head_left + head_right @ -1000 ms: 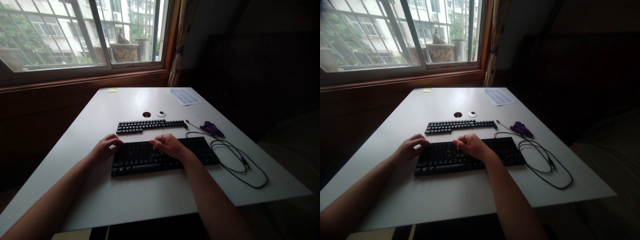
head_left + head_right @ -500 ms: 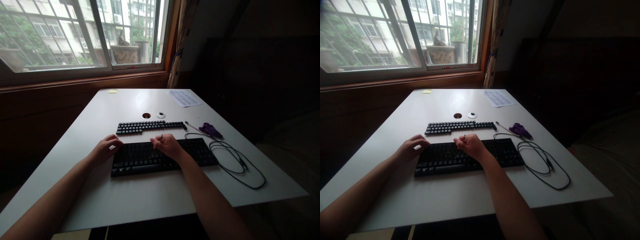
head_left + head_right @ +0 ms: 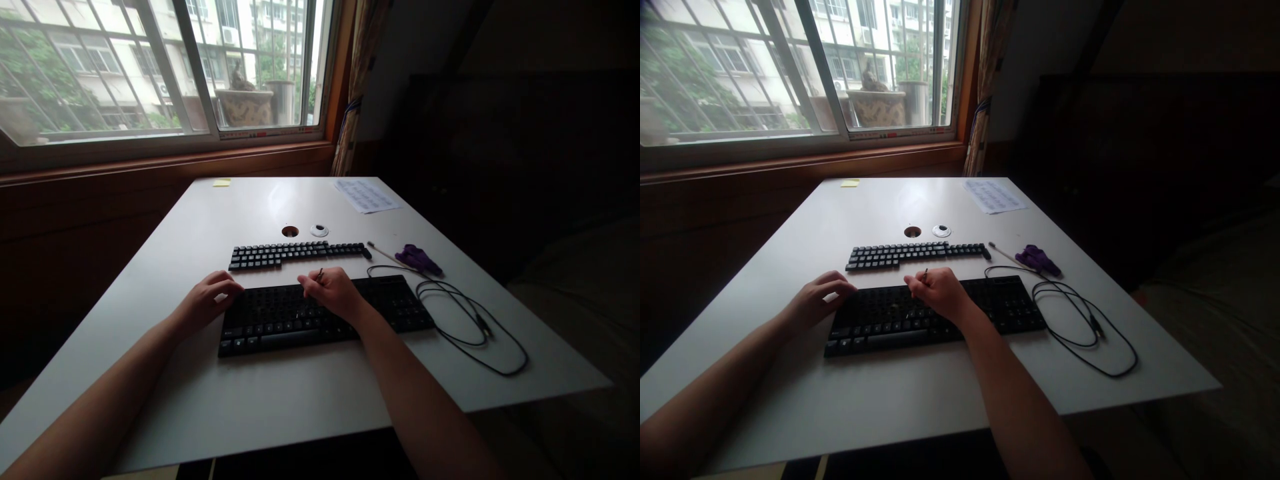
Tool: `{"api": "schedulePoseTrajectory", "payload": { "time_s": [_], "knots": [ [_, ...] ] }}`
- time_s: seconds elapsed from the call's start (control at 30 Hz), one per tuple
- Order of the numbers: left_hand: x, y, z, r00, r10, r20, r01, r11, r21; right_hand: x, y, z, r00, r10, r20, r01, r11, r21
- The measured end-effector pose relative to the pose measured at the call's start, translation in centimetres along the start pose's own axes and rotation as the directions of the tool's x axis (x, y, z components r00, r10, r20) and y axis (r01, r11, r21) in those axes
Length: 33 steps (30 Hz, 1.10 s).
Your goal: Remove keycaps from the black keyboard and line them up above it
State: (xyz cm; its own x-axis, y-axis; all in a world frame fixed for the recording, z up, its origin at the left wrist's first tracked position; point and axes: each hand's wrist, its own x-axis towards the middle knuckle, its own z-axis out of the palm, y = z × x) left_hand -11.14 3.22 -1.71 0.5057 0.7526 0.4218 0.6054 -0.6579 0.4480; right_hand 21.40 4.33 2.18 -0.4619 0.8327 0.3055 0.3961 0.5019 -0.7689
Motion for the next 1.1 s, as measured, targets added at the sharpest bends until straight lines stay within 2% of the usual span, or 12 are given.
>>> {"api": "schedulePoseTrajectory", "payload": {
  "time_s": [0.27,0.47,0.73,0.9,1.1],
  "knots": [
    [0.0,0.1,0.0,1.000,0.001,0.002,-0.001,1.000,0.020,0.3,0.9,0.2,0.985,0.175,-0.011,-0.172,0.977,0.123],
    [0.1,0.1,-0.1,1.000,0.012,0.003,-0.012,1.000,0.009,0.2,0.8,0.4,0.986,0.168,-0.018,-0.165,0.978,0.125],
    [0.0,-0.1,0.0,1.000,0.017,-0.002,-0.016,1.000,0.016,0.0,-0.4,0.5,0.998,-0.042,-0.046,0.041,0.999,-0.010],
    [0.0,-0.2,0.0,1.000,0.005,0.011,-0.005,1.000,0.011,-0.3,-0.5,0.7,0.988,-0.138,-0.064,0.131,0.987,-0.097],
    [0.0,0.1,-0.1,1.000,-0.010,0.028,0.010,1.000,-0.003,-0.6,-1.1,1.3,0.964,-0.265,-0.023,0.255,0.947,-0.193]
  ]
}}
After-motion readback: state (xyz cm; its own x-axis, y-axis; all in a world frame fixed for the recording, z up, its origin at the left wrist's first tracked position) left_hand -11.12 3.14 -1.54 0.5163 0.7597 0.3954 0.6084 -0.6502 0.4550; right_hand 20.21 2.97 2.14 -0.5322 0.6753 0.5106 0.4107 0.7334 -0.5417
